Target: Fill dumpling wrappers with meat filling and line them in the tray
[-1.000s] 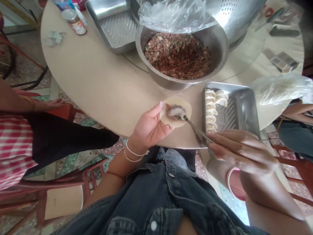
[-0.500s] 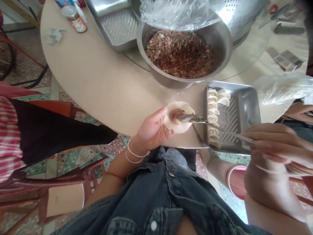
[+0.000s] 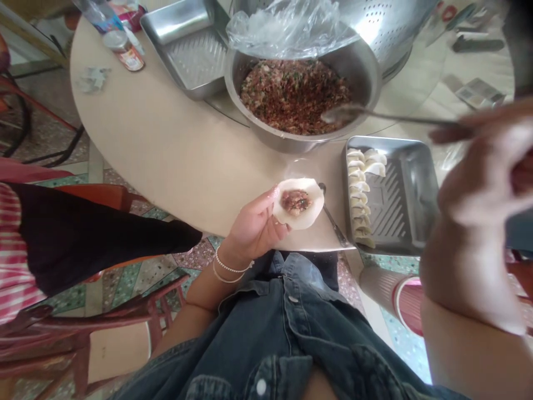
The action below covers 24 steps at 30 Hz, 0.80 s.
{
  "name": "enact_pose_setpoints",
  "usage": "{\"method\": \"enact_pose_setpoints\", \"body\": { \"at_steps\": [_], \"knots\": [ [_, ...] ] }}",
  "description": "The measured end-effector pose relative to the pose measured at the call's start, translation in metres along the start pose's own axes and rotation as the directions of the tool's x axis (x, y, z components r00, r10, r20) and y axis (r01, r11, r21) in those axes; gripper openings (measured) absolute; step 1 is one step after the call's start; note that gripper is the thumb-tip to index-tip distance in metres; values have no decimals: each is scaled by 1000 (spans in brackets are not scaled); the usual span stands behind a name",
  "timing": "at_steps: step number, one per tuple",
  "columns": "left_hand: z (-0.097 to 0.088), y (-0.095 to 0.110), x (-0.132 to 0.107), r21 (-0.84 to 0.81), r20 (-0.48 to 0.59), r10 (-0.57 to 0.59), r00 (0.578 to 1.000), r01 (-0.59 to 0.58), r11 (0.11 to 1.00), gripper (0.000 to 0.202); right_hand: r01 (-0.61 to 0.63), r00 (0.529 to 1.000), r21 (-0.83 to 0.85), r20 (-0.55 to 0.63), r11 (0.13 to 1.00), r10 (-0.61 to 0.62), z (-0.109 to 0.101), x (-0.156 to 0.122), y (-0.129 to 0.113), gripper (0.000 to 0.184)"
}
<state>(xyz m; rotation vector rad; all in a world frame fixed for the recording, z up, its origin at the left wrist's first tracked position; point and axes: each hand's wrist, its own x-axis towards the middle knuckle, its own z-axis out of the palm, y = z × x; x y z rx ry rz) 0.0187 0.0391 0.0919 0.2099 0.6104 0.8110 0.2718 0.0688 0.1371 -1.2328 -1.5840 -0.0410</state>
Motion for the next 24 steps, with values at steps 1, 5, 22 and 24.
{"method": "enact_pose_setpoints", "body": {
  "at_steps": [1,5,22,24],
  "knots": [
    [-1,-1,-1,1,26,15,1000,-15,1000,43,28,998,-61,55,998,-24,9,10,5,44],
    [-1,-1,-6,5,123,47,991,-48,999,42,60,915,-361,393,931,93,47,42,26,52],
    [-14,16,-7,92,-302,369,879,-358,929,43,348,575,-187,817,919,-51,71,-38,-7,71],
    [-14,16,-8,95,-318,365,875,-353,931,42,328,572,-232,820,916,3,78,-38,-10,76]
  ]
}}
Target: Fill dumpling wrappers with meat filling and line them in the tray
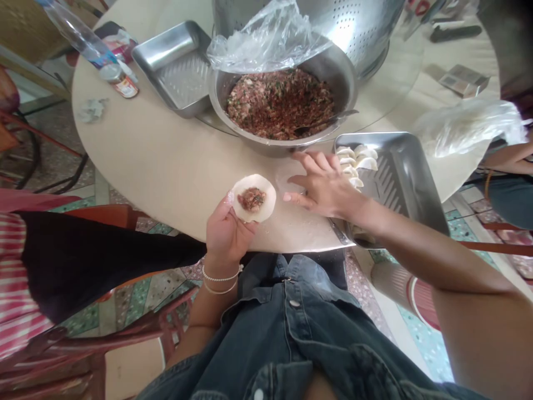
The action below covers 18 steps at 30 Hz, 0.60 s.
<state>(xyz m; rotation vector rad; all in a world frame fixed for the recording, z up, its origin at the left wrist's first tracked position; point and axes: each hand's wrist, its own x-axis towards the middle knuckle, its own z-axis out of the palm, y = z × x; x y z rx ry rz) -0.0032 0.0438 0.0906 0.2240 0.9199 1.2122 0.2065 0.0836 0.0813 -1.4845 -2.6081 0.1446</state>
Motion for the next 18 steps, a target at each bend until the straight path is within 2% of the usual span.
{"method": "enact_pose_setpoints", "body": {
  "at_steps": [5,7,9,12,18],
  "knots": [
    [2,-3,0,19,8,11,1000,-12,1000,42,-57,997,-3,51,998,57,-2,6,-5,88],
    [4,-4,0,15,20,18,1000,-19,1000,42,-62,998,31,-10,998,62,-7,2,-7,86],
    [6,-6,1,-6,41,10,999,-10,1000,42,-57,990,73,-122,996,65,-14,-8,-11,81],
    [11,-9,2,-53,110,-44,993,50,997,42,13,974,74,-229,997,4,-18,-28,-20,71],
    [20,-12,3,-110,218,-111,970,137,984,45,145,950,-42,-272,989,-151,-2,-55,-38,73]
  ]
}}
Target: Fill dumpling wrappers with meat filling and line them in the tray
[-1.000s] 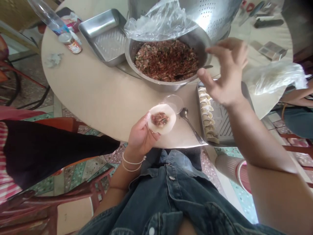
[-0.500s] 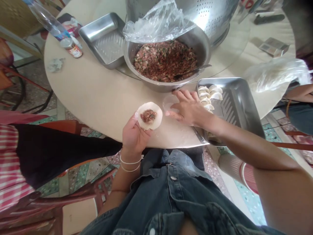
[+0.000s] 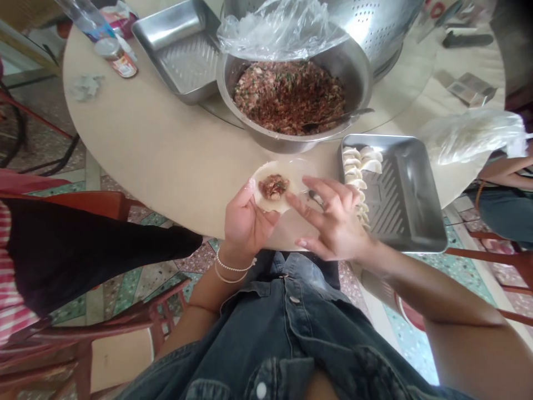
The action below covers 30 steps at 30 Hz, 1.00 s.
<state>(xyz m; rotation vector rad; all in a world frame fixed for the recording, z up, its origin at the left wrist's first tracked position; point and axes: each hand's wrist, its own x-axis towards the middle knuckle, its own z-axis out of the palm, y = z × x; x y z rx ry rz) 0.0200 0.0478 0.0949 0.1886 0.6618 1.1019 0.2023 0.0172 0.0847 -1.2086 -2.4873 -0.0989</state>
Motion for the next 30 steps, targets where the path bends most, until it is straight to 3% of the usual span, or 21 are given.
{"method": "enact_pose_setpoints", "body": {
  "at_steps": [3,8,12,16,21,23,26,30],
  "knots": [
    [3,-1,-2,-7,12,-15,1000,15,1000,46,19,999,-54,-41,998,-21,2,-4,0,74],
    [5,-4,-7,-7,-29,-68,997,68,998,44,-75,996,-83,-53,994,71,-3,4,11,69],
    [1,-5,-8,19,-94,-78,992,80,997,41,-137,990,13,17,990,137,-6,20,23,68],
    [-8,0,-9,49,-143,69,987,-62,997,42,-284,949,77,169,956,268,3,38,40,80],
    [-13,4,-9,54,-115,125,985,-119,991,43,-277,903,27,349,960,251,19,51,52,83],
    [-13,4,-9,49,-116,120,986,-115,992,41,-273,911,35,330,961,247,18,52,49,82],
    [-13,4,-9,40,-145,111,983,-106,994,40,-265,952,79,180,961,248,6,47,38,77],
    [-10,3,-8,19,-123,65,990,-63,998,41,-108,992,115,75,987,100,-6,34,23,63]
  ]
}}
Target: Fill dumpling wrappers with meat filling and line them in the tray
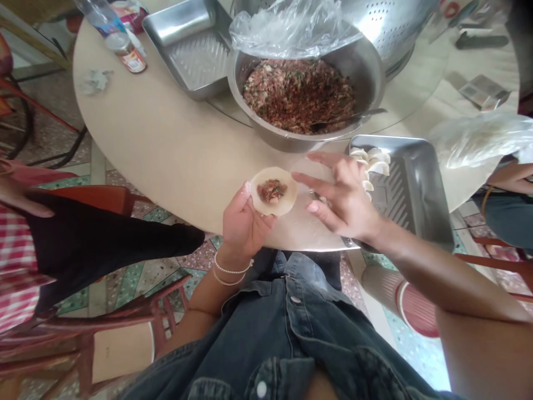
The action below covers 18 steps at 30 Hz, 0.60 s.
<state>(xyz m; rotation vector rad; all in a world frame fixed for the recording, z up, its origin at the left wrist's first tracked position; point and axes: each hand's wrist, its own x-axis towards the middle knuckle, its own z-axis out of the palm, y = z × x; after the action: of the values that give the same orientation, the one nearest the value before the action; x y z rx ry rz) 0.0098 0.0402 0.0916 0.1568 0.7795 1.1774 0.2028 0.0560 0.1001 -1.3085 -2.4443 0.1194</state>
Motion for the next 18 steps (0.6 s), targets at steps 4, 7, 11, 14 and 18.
{"method": "enact_pose_setpoints", "body": {
  "at_steps": [4,7,11,14,18],
  "knots": [
    [8,-5,-2,20,82,-145,986,144,989,46,-1,998,24,57,1000,-1,2,-3,-7,62],
    [11,-9,-3,26,138,-223,965,221,975,49,2,994,112,107,994,-14,1,2,-9,66],
    [7,-7,-3,19,90,-177,980,176,984,48,-23,996,157,88,987,9,-4,11,-2,76],
    [1,-3,-5,9,13,-71,997,70,997,46,-170,985,32,42,985,169,1,16,10,86],
    [-4,1,-5,41,26,26,999,-27,999,43,-219,959,-103,158,970,234,19,18,23,86]
  ]
}}
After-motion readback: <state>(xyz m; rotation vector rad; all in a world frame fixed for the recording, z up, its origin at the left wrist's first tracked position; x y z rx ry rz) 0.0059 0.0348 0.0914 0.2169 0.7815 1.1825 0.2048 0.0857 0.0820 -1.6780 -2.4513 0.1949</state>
